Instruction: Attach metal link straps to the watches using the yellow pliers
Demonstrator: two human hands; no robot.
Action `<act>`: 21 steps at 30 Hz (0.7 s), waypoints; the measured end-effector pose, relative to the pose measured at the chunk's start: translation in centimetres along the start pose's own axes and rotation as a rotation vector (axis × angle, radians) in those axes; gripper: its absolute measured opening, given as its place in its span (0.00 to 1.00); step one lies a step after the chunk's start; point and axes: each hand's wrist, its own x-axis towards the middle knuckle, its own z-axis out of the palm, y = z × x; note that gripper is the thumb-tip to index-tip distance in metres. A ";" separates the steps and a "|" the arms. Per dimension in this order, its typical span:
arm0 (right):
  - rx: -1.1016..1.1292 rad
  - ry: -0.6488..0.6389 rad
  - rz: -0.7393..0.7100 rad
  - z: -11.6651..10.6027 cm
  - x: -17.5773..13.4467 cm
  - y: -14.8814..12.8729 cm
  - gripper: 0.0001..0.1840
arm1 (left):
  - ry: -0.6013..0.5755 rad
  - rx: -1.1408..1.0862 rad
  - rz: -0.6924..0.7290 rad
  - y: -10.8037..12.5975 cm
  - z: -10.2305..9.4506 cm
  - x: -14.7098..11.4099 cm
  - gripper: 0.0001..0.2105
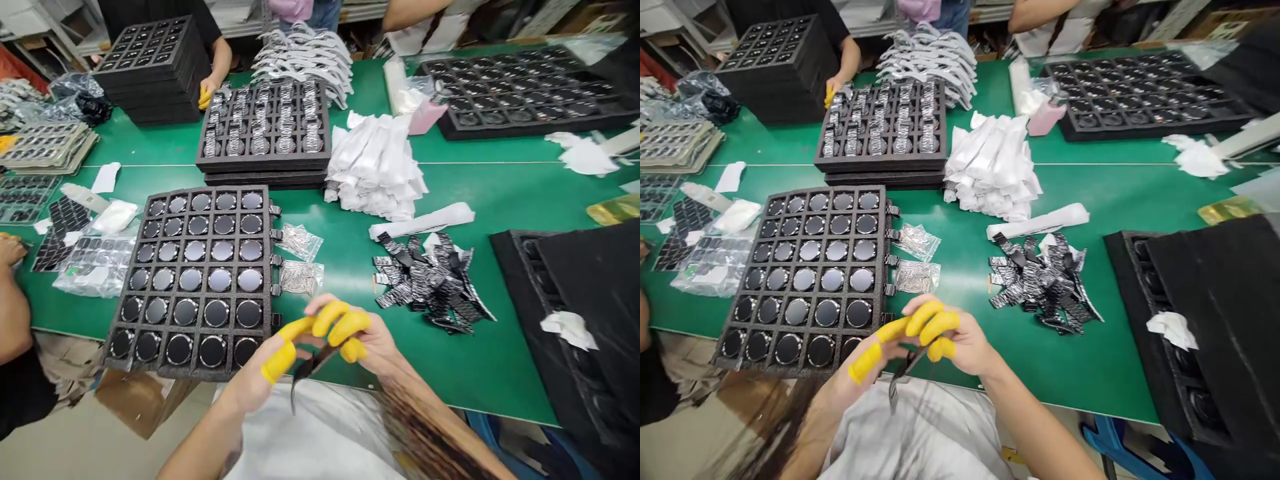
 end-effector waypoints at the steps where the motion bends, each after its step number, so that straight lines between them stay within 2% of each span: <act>1: 0.036 0.048 -0.013 -0.2 -0.1 -0.3 0.26 | 0.081 0.188 0.071 0.3 -0.9 -1.1 0.28; 4: 0.139 0.201 -0.036 -1.0 0.5 -1.1 0.22 | 0.299 0.667 0.166 1.5 -4.3 -3.9 0.22; 6: 0.164 0.252 -0.012 -1.5 1.9 -1.9 0.22 | 0.334 0.824 0.189 2.5 -6.5 -4.0 0.20; 7: 0.161 0.257 -0.008 -1.7 2.9 -2.5 0.23 | 0.330 0.892 0.217 3.2 -7.4 -3.1 0.20; 8: 0.155 0.257 -0.013 -1.8 4.1 -3.1 0.25 | 0.325 0.973 0.254 4.0 -8.3 -1.6 0.19; 10: 0.151 0.252 -0.039 -1.7 6.5 -4.6 0.28 | 0.313 1.184 0.299 6.0 -9.6 3.0 0.18; 12: 0.164 0.250 -0.063 -1.3 8.8 -5.8 0.31 | 0.310 1.446 0.175 8.2 -10.7 9.0 0.19; 14: 0.202 0.236 -0.078 -0.8 10.5 -6.5 0.32 | 0.332 1.519 0.135 10.0 -11.5 14.8 0.19; 16: 0.250 0.214 -0.079 -0.3 11.5 -6.4 0.31 | 0.320 1.578 0.087 11.4 -12.3 19.4 0.15; 18: 0.297 0.189 -0.072 -0.1 12.2 -5.8 0.31 | 0.287 1.629 0.026 12.2 -12.8 22.4 0.09; 21: 0.353 0.166 -0.051 -0.3 12.9 -4.7 0.31 | 0.248 1.673 -0.036 12.5 -13.4 24.4 0.08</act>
